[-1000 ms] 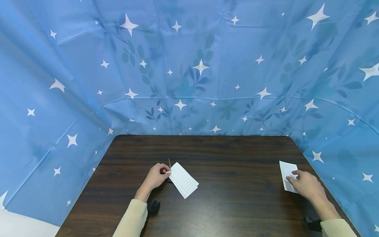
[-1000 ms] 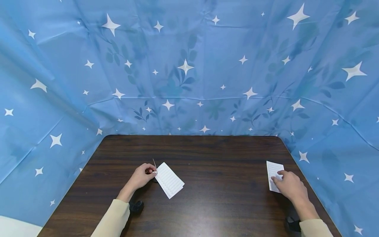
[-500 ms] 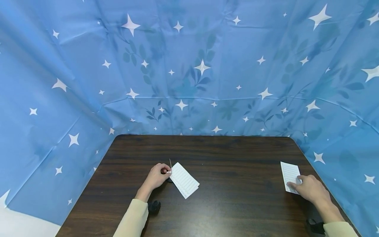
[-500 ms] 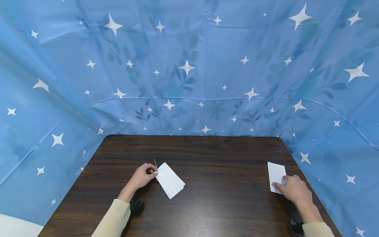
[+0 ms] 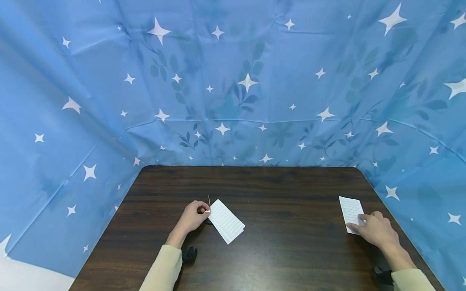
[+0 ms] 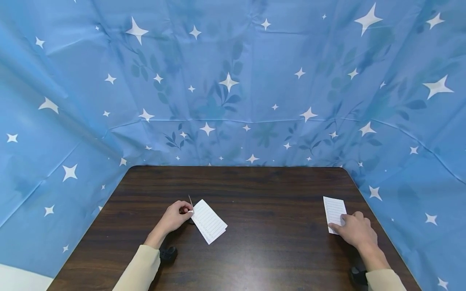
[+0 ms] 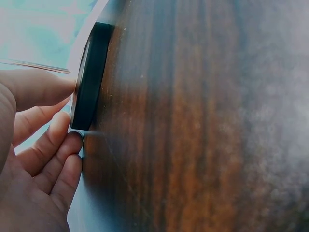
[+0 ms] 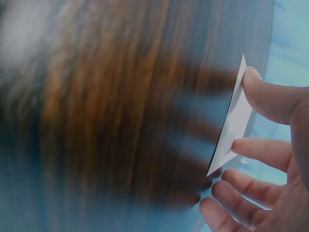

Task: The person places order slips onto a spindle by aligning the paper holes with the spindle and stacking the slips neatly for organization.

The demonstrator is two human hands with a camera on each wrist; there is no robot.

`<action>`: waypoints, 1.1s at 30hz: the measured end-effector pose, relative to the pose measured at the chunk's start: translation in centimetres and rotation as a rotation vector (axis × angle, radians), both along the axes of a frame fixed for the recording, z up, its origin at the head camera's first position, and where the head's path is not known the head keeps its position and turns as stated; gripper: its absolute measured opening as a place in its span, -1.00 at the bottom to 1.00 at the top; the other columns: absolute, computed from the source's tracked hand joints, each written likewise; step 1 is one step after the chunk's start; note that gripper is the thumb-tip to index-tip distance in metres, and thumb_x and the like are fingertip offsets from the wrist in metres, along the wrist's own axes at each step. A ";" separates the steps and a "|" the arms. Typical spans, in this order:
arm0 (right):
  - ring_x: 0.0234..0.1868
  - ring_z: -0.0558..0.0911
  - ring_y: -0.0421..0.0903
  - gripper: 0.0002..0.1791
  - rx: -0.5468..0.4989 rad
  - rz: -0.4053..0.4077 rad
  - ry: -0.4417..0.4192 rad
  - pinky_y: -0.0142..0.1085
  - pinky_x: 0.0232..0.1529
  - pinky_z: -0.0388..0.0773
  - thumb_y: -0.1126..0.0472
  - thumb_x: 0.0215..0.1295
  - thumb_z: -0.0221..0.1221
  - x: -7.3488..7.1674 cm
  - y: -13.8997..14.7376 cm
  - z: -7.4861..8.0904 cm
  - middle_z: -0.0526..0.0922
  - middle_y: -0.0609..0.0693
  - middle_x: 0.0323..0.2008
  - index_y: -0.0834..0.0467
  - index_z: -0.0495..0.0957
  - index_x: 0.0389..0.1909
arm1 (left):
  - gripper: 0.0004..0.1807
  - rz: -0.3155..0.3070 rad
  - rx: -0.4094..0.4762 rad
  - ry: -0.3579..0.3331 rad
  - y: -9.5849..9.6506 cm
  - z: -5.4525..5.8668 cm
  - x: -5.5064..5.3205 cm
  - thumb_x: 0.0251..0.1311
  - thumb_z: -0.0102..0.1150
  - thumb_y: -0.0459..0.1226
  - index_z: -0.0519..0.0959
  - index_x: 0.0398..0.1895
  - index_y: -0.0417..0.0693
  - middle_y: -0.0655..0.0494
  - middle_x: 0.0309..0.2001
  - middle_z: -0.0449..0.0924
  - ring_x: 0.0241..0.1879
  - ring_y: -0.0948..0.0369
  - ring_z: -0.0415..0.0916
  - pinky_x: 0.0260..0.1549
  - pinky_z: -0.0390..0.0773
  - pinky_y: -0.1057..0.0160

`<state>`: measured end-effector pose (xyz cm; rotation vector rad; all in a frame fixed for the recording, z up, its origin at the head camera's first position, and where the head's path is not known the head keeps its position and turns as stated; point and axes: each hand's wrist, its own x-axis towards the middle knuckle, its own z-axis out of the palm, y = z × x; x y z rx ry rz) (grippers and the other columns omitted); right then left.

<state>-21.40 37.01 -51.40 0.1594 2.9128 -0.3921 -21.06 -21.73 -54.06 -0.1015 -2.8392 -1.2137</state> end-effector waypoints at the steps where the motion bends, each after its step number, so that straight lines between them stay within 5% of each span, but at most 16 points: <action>1: -0.12 0.36 0.39 0.10 -0.003 -0.004 0.000 0.27 -0.21 0.45 -0.35 0.15 0.31 0.0 -0.1 0.0 0.31 0.53 -0.12 0.60 0.32 0.24 | -0.92 0.000 0.000 -0.001 0.0 0.0 0.0 0.20 0.35 -0.39 0.65 -0.29 -0.07 0.13 -0.34 0.45 -0.30 0.17 0.38 -0.23 0.39 0.13; 22: 0.07 0.34 0.53 -0.29 -0.117 0.073 0.116 0.37 -0.04 0.36 0.00 0.27 0.36 -0.7 -1.5 -0.5 0.33 0.61 0.03 0.47 0.47 0.21 | -0.92 0.002 0.000 0.013 0.0 0.1 0.0 0.18 0.35 -0.40 0.65 -0.31 -0.08 0.11 -0.34 0.46 -0.30 0.17 0.38 -0.22 0.39 0.13; 27: -0.09 0.55 0.36 -0.33 -0.156 0.107 0.181 0.23 -0.11 0.48 0.14 0.21 0.40 -1.0 -1.5 -0.9 0.50 0.60 -0.01 0.54 0.46 0.17 | -0.92 0.004 -0.001 0.008 0.0 0.0 0.0 0.19 0.34 -0.40 0.65 -0.30 -0.08 0.12 -0.34 0.46 -0.30 0.18 0.37 -0.23 0.39 0.13; 33: -0.26 0.63 0.23 -0.29 -0.202 0.050 0.138 0.08 -0.28 0.55 0.15 0.21 0.41 -1.1 -1.7 -0.5 0.57 0.54 -0.13 0.53 0.40 0.22 | -0.93 -0.001 0.004 -0.011 0.0 0.0 0.1 0.21 0.34 -0.39 0.65 -0.28 -0.07 0.11 -0.33 0.46 -0.29 0.17 0.37 -0.22 0.38 0.13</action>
